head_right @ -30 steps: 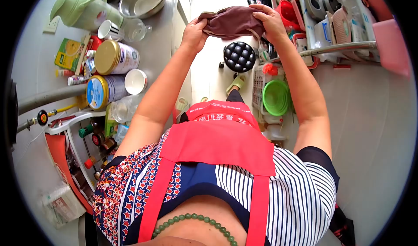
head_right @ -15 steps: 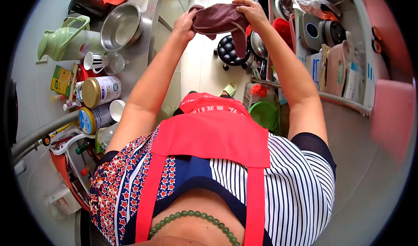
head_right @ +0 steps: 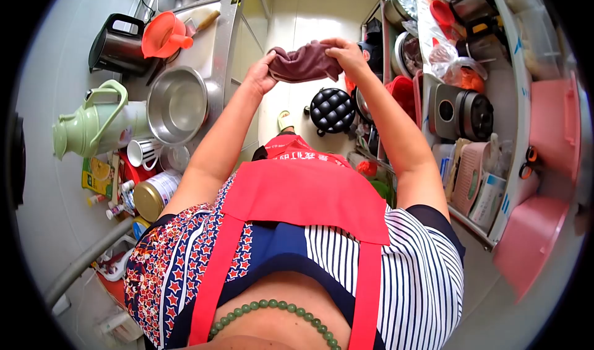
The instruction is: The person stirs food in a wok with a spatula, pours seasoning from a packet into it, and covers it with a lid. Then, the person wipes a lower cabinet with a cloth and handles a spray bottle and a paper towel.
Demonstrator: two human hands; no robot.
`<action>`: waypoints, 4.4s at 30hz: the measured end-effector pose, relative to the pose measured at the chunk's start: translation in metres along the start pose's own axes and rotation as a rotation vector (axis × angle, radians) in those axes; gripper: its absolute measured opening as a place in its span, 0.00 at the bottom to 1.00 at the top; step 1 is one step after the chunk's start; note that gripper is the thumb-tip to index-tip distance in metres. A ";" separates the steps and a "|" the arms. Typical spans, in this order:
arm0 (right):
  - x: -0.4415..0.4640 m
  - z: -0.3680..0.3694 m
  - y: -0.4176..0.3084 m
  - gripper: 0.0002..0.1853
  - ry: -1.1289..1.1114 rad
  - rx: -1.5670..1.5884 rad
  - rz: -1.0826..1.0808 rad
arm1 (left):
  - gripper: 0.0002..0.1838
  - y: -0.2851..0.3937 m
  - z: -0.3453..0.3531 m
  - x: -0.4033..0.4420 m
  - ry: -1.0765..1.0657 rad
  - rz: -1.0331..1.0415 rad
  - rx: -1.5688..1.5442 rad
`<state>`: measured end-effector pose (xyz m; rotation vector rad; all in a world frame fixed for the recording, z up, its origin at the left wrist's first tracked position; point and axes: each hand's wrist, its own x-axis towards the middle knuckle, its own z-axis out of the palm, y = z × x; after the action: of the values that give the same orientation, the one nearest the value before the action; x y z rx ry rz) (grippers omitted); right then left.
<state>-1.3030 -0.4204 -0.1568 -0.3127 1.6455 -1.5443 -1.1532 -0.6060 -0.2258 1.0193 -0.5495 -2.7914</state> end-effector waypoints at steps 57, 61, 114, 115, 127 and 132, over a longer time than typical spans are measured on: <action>0.470 -0.165 -0.079 0.15 0.245 -0.086 0.282 | 0.19 0.186 0.140 0.468 0.038 -0.293 0.311; 0.500 -0.165 -0.099 0.14 0.284 0.004 0.253 | 0.22 0.211 0.160 0.481 0.027 -0.268 0.257; 0.718 -0.361 0.423 0.07 0.671 -0.238 0.644 | 0.27 0.023 -0.086 0.991 -0.472 0.073 1.601; 0.734 -0.347 0.412 0.08 0.625 -0.094 0.585 | 0.27 0.015 -0.080 0.989 -0.487 0.031 1.551; 0.957 -0.326 0.386 0.25 0.170 -1.141 -0.016 | 0.24 0.038 -0.111 1.078 -0.261 0.536 2.258; 0.984 -0.334 0.393 0.19 -0.068 -0.982 -0.012 | 0.17 0.053 -0.134 1.091 -0.363 0.236 2.072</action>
<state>-2.0079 -0.7706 -0.9399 -0.8664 2.2363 -0.6070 -1.9038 -0.9482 -0.9541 0.2187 -3.3066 -1.2314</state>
